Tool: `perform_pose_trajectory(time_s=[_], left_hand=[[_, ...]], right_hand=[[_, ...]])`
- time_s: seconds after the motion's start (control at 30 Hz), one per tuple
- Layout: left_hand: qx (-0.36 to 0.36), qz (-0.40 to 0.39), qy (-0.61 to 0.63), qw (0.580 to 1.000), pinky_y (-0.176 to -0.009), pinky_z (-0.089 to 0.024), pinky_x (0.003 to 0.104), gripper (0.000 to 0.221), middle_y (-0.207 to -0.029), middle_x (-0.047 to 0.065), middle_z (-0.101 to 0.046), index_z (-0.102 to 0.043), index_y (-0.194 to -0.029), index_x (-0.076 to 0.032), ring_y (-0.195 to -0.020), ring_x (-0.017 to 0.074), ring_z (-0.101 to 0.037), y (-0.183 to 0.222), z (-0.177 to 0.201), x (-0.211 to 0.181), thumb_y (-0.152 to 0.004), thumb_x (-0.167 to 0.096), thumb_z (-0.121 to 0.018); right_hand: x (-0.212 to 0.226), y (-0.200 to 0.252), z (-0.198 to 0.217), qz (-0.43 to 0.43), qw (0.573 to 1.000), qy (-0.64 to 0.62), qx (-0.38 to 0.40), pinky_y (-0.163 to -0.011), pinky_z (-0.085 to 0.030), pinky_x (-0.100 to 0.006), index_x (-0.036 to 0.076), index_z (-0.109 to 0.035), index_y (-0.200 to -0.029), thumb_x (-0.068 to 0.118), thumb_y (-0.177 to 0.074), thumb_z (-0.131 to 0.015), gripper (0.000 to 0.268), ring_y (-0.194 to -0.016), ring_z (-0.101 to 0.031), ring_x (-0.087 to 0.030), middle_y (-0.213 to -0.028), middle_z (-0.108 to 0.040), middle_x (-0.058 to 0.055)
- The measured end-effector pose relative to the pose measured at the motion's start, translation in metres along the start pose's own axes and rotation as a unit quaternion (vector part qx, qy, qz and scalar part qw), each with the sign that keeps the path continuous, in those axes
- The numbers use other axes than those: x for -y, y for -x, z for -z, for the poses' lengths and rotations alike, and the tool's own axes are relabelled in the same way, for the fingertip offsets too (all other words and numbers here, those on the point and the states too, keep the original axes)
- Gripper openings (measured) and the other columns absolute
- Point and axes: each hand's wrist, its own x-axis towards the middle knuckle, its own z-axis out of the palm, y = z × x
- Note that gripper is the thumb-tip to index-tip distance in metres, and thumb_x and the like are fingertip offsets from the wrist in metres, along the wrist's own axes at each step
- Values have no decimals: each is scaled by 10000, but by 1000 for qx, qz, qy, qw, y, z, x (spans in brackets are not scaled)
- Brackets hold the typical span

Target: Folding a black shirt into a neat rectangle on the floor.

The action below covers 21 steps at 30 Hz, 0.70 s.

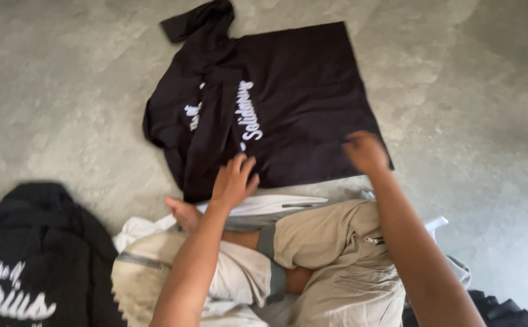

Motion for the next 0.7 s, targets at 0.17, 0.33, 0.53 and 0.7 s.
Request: perform_pose_trajectory(time_s=[0.17, 0.33, 0.53, 0.7], left_hand=[[-1, 218, 41, 975, -780, -533, 287, 308, -1198, 110, -480, -471, -1245, -119, -1121, 234, -511, 25, 7, 8, -955, -208, -420], [69, 385, 72, 918, -929, -468, 309, 658, -1371, 150, -377, -282, -1404, -73, -1297, 246, -350, 35, 16, 17, -908, -453, -488], [37, 455, 91, 885, -1008, -380, 455, 895, -1416, 214, -318, -315, -1383, -17, -1323, 322, -319, 25, -3, 12, -765, -627, -534], [-62, 467, 105, 876, -1067, -276, 472, 806, -1449, 187, -277, -272, -1397, -12, -1349, 289, -271, 26, -21, 5, -838, -528, -540]], right_hand=[[34, 12, -93, 169, 957, 159, 174, -905, -455, -448, 150, -514, -1269, 375, -819, -534, 503, -1137, -534, -340, -1228, -547, -168], [34, 8, -99, 193, 919, 278, 204, -872, -491, -426, 207, -472, -1315, 324, -818, -557, 517, -1139, -544, -300, -1297, -488, -108], [30, 7, -108, 187, 902, 326, 212, -832, -509, -414, 223, -411, -1353, 387, -827, -534, 564, -1118, -554, -271, -1294, -458, -95], [24, -11, -113, 151, 941, 242, 181, -847, -486, -389, 230, -602, -1150, 454, -830, -503, 403, -992, -633, -235, -1095, -606, -32]])
